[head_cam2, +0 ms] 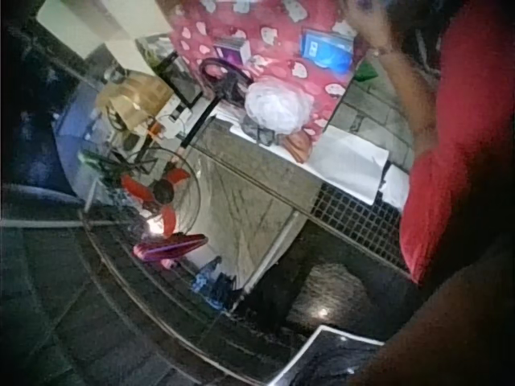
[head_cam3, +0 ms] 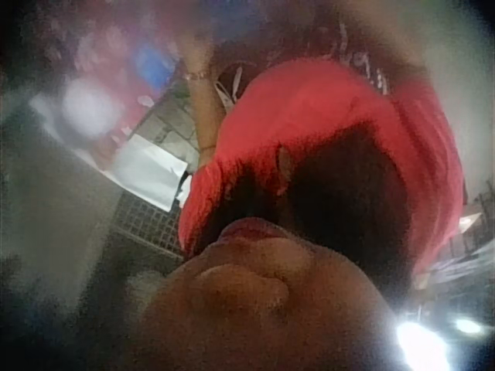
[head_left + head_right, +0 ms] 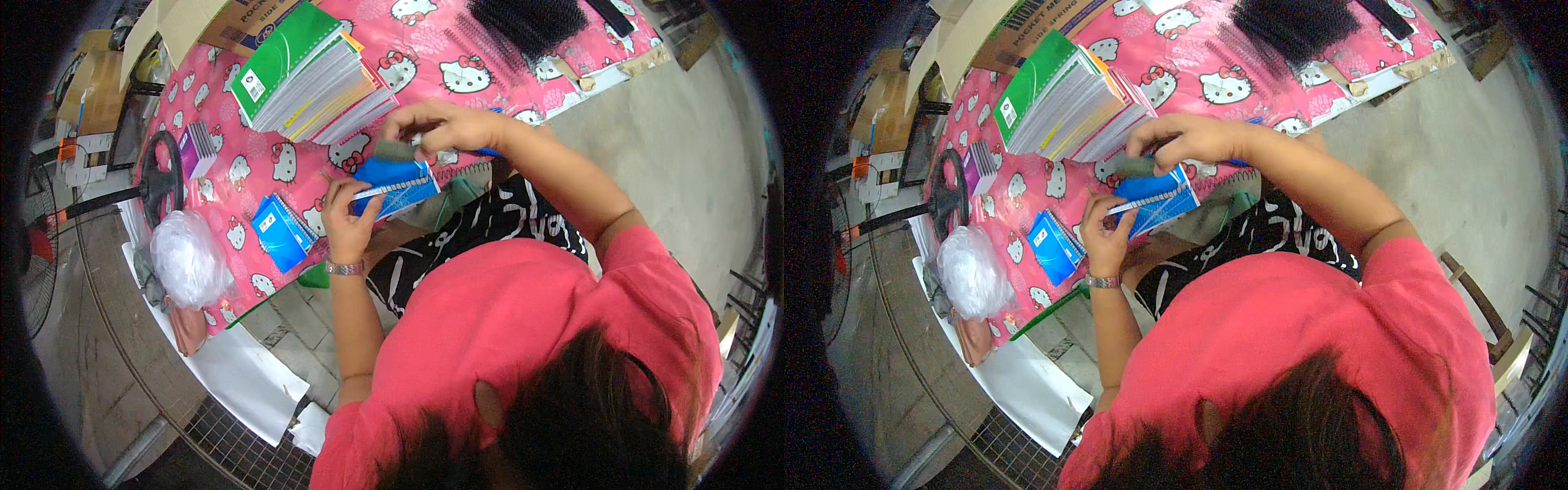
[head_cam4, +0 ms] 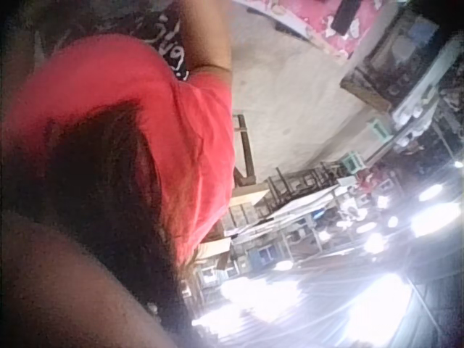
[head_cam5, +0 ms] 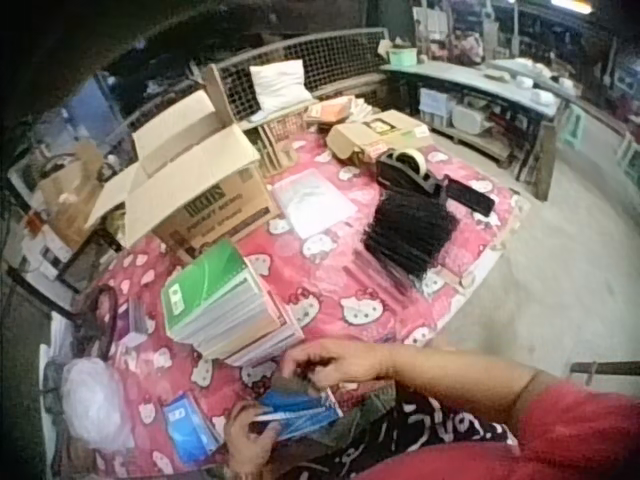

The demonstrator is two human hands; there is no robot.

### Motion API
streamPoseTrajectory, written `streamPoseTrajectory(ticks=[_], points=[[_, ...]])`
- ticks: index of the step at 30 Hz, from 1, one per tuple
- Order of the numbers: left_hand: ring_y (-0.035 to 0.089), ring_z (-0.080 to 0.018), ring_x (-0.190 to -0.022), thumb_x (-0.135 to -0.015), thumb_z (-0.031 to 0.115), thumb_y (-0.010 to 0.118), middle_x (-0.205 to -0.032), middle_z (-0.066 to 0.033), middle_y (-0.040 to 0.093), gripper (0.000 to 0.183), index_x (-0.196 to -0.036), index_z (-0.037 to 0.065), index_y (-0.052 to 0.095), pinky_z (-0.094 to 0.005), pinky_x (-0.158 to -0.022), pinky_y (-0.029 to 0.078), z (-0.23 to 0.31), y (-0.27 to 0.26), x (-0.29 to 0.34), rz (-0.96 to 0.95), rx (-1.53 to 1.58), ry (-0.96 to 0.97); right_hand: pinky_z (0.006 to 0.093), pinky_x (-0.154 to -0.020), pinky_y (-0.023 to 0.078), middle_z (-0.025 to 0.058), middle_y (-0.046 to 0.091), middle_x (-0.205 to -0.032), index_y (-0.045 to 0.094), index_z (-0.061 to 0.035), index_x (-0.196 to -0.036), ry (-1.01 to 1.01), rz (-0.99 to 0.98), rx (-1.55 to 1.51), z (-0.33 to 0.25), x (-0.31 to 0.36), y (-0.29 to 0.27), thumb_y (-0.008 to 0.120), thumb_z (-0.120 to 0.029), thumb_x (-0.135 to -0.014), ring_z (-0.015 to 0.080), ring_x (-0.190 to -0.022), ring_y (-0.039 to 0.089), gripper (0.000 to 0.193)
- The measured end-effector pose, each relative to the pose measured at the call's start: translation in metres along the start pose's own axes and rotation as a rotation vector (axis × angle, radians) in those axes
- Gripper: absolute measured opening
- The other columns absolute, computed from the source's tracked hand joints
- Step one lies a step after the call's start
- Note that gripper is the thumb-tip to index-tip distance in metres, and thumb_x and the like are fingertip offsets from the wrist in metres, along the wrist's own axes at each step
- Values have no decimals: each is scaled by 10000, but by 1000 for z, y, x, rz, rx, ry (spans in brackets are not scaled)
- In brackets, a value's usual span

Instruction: The person inserts a spiral binding through the pre-punched holes of a stack of notebook pages and covers, then uses pliers to crimp the ends of the wire.

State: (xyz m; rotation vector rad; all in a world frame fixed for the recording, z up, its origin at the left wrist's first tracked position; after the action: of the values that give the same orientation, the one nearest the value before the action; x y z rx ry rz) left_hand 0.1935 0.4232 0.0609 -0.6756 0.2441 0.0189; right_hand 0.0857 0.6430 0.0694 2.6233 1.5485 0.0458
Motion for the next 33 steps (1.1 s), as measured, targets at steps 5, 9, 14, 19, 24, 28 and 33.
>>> streamPoseTrajectory(ticks=[5,9,14,19,24,28,33], points=[[610,-258,-816,-674,94,785,-877,-117,611,255,-870,16,640,-344,-720,493,-2,0,-6,-56,59,-4,324,-883,441,75,632,-1040,617,4,-1095,153,-105,490,-7,-11,8,673,-151,-672,176,-976,563,454],[604,-276,-821,-672,99,780,-885,-124,606,271,-870,-5,627,-350,-739,491,0,-2,-9,-84,8,-4,334,-871,448,93,654,-1021,634,15,-1054,-25,-189,-103,-7,-14,16,683,-154,-681,186,-978,586,412],[599,-286,-831,-690,85,750,-899,-135,600,245,-859,-24,608,-344,-759,486,-20,0,-2,-108,109,-97,348,-989,399,128,611,-1162,639,6,-1059,-56,-240,-374,2,-22,16,692,-159,-682,228,-1128,537,415],[569,-130,-967,-841,17,662,-1048,-62,579,352,-1164,0,523,-278,-808,482,-29,-2,2,-174,226,-201,381,-1048,357,176,563,-1258,645,17,-1043,112,-69,154,23,-30,12,703,-142,-676,273,-1213,496,404],[567,-148,-993,-844,0,645,-1078,-68,561,408,-1197,25,442,-284,-832,477,-45,0,7,-66,387,-168,290,-812,468,42,640,-967,646,-14,-1073,-86,-121,-1,20,-36,14,682,-150,-743,134,-904,591,359],[565,-152,-987,-832,-7,653,-1073,-62,553,404,-1168,32,430,-283,-836,474,-34,2,3,-17,470,-205,289,-832,457,33,640,-975,658,-13,-1046,-26,-136,-141,14,-36,18,691,-148,-744,124,-926,581,332],[565,-146,-929,-823,-4,662,-1049,-62,549,410,-1157,39,428,-280,-838,469,-26,2,2,-3,463,-237,298,-859,458,47,643,-991,659,-10,-1061,-80,-164,-335,9,-43,23,690,-164,-743,146,-955,582,355]])
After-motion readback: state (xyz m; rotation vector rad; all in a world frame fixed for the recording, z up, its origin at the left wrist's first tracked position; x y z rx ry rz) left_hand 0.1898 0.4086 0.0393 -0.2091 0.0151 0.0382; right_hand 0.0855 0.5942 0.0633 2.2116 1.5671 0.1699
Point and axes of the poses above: each hand's wrist, its own x-axis away from the middle knuckle, its own y-axis out of the palm, z = x × y, the point moved 2 cm from there along -x, towards the middle knuckle
